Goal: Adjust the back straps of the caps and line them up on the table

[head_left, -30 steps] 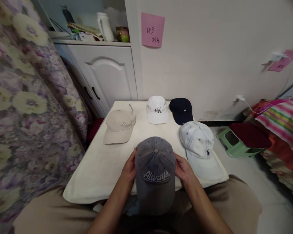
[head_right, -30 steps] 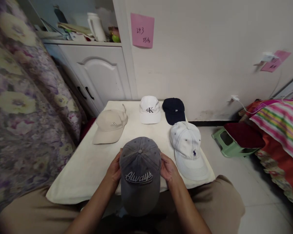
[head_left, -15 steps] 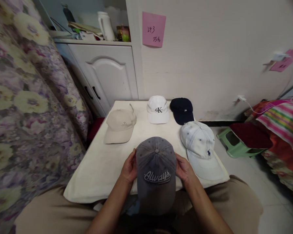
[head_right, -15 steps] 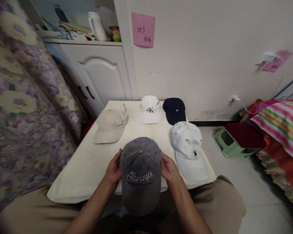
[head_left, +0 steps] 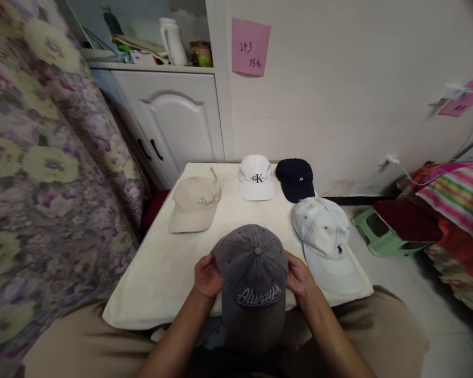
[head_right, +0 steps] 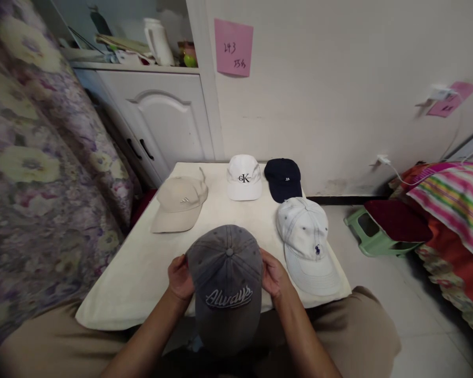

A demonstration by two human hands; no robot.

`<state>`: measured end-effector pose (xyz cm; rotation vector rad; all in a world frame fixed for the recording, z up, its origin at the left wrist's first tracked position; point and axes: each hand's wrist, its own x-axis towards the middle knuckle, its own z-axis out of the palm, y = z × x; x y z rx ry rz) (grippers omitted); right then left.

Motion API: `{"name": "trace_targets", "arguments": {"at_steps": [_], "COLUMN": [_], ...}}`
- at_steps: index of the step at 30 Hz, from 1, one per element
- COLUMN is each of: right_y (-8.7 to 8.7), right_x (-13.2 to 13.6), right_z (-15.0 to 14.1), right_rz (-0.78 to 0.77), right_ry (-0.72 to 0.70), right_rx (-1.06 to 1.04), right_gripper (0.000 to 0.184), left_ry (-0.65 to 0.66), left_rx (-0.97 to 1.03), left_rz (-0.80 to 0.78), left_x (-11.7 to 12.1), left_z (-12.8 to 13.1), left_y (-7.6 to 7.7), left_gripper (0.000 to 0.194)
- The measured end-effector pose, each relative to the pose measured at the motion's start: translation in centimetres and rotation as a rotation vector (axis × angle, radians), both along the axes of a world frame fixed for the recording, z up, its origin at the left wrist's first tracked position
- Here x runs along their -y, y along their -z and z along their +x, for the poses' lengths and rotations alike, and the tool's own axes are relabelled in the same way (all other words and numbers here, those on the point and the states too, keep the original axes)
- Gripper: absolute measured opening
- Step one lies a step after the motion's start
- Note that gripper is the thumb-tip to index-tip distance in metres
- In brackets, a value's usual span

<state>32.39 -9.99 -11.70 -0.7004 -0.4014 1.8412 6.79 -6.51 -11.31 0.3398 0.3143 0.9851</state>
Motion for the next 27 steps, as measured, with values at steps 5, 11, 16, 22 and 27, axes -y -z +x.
{"name": "trace_targets", "arguments": {"at_steps": [5,11,16,22,27], "right_y": [0.0,-0.1,0.0,0.0,0.2], "right_x": [0.0,0.0,-0.1,-0.3,-0.4], "right_z": [-0.1,-0.1,-0.1,0.2,0.5], "right_rz": [-0.007,-0.004,-0.006,-0.018,-0.016], "right_ry": [0.012,0.021,0.018,0.055,0.079], "right_rx": [-0.004,0.002,0.002,-0.034,-0.027], "right_gripper": [0.023,0.026,0.026,0.025,0.027], "left_ry": [0.022,0.015,0.028,0.066,0.037], "left_rx": [0.000,-0.003,-0.011,-0.029,-0.091], "left_rz": [-0.005,-0.021,-0.042,-0.080,-0.103], "left_x": [-0.1,-0.3,-0.3,-0.1,0.8], "left_z": [0.0,0.2,0.6,1.5,1.1], "left_y": [0.1,-0.4,-0.9,-1.8,-1.5], "left_gripper": [0.021,0.024,0.024,0.033,0.036]}}
